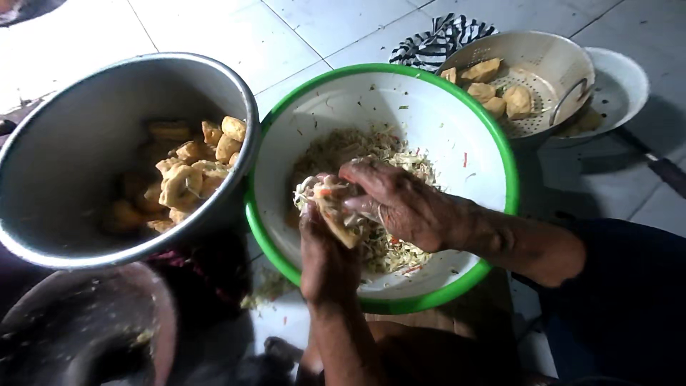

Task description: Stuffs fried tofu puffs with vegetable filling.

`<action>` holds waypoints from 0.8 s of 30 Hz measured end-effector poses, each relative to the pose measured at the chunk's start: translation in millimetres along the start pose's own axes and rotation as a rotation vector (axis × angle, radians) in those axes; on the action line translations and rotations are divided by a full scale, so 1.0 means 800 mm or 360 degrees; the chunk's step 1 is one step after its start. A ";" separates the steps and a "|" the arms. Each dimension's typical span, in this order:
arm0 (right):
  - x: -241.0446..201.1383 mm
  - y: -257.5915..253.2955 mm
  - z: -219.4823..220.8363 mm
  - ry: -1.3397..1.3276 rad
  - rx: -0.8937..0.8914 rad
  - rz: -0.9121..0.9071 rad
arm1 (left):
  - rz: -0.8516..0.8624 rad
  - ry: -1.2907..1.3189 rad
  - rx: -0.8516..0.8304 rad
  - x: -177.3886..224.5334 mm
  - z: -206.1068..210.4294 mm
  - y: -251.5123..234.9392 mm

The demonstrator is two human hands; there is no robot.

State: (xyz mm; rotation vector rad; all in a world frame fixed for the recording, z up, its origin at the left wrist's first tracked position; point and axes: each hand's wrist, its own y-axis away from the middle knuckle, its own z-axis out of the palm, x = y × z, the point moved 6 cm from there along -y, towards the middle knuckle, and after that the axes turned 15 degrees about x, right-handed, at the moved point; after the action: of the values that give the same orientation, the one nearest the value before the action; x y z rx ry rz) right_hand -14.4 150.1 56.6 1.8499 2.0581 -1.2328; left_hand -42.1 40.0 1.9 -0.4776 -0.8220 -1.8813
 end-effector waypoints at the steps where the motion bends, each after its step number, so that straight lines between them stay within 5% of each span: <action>1: -0.002 0.002 0.006 0.0002 -0.0081 0.0051 | 0.0045 0.0013 -0.0032 0.001 0.000 0.000; 11: -0.017 -0.027 0.015 0.0560 -0.0366 0.0222 | 0.0300 -0.0439 0.0057 0.002 0.001 0.003; 20: 0.001 -0.020 0.001 -0.0355 -0.0372 0.0296 | 0.0178 -0.0003 -0.0023 0.003 -0.003 -0.003; 24: -0.010 -0.008 0.003 0.0009 -0.0410 0.0212 | 0.0186 -0.0027 -0.0033 0.004 -0.001 -0.001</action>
State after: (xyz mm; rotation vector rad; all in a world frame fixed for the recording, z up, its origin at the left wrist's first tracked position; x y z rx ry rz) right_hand -19.0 142.6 62.6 1.8363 1.9528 -0.8852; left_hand -44.1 37.8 3.2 -0.5436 -0.7704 -1.7818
